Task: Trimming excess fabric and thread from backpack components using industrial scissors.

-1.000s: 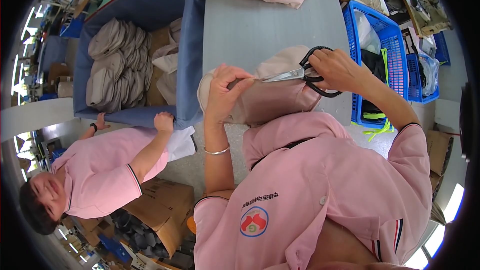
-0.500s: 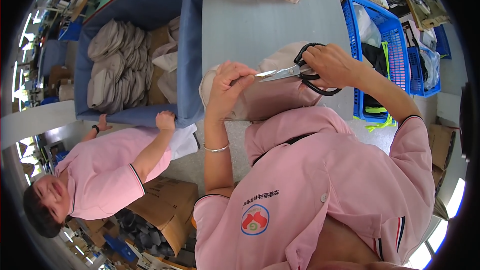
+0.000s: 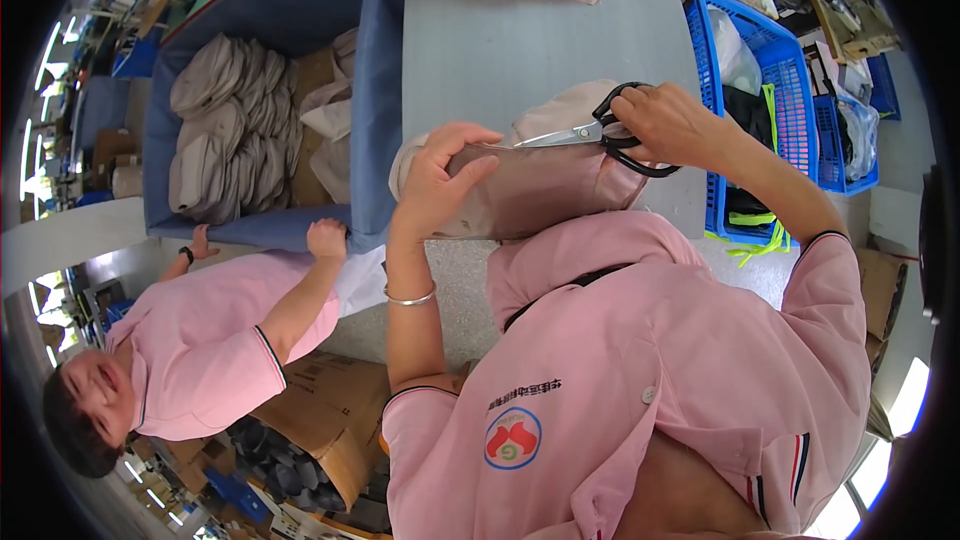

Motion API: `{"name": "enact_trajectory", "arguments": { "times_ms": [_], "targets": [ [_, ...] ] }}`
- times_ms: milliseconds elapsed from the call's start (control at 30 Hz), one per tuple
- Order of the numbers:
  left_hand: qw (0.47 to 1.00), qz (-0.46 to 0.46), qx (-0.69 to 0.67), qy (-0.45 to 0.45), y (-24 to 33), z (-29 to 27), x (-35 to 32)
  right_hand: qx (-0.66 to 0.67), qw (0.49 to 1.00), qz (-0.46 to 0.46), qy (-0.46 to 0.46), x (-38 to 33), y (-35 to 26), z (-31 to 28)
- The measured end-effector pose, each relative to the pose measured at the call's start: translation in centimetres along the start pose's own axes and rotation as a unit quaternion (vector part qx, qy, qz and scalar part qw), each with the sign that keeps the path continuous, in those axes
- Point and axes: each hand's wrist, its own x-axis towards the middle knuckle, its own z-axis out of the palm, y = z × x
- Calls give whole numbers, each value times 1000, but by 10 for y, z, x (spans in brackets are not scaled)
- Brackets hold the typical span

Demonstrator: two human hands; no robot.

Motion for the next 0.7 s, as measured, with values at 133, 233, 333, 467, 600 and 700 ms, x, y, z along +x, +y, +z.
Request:
{"name": "enact_trajectory", "arguments": {
  "times_ms": [133,233,333,467,600,700],
  "targets": [
    [995,12,95,11,-11,-15,-4,11,1000,12,16,5,-2,-4],
    [996,-4,88,26,-11,-12,-7,19,999,2,32,11,-5,-6],
    [995,6,90,39,-11,-9,-6,7,999,-10,41,18,-9,-8],
    [995,7,84,62,-11,-7,-6,-28,999,-5,45,22,-11,-4],
    [996,4,59,64,-14,-7,-7,-25,999,-7,24,21,-9,2],
    [997,7,51,59,-13,-10,-8,-43,999,-4,1,21,-6,5]
  ]
}}
